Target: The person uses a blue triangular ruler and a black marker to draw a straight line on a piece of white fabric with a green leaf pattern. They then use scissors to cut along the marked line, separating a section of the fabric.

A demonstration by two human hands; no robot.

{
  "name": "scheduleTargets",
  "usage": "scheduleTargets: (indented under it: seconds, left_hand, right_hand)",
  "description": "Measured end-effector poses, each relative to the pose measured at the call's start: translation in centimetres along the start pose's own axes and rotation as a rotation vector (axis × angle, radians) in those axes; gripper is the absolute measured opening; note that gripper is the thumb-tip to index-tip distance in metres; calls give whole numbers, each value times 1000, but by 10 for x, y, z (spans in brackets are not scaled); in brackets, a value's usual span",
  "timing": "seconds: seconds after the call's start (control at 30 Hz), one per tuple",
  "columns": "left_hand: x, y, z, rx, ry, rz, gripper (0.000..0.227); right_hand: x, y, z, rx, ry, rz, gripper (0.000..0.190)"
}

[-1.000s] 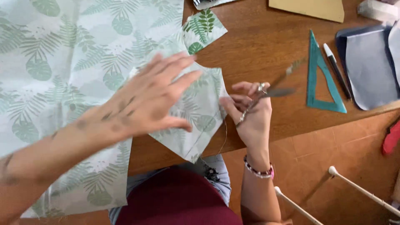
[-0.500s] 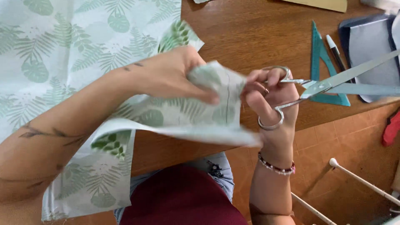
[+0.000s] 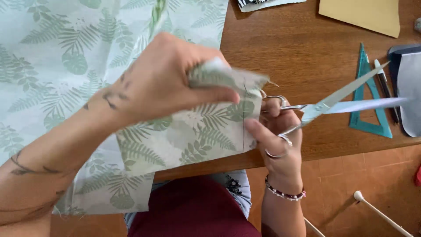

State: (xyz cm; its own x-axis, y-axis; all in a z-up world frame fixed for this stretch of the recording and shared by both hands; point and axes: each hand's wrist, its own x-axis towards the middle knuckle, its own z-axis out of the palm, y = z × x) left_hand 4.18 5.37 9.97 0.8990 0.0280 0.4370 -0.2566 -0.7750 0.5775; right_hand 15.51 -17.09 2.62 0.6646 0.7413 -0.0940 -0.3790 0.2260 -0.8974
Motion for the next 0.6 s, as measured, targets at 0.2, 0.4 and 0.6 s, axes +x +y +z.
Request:
scheduleTargets:
  seconds: [0.2,0.4,0.6]
  left_hand:
    - [-15,-33,3,-5,116,-362,38]
    - [-54,23,9,546,203,-267,60]
    - [-106,63,10,676,50,-974,91]
  right_hand:
    - [-2,14,4,-71,-139,121,48]
    - [3,17,8,58,-28,6,36]
    - [6,26,-5,162,8,-61,37]
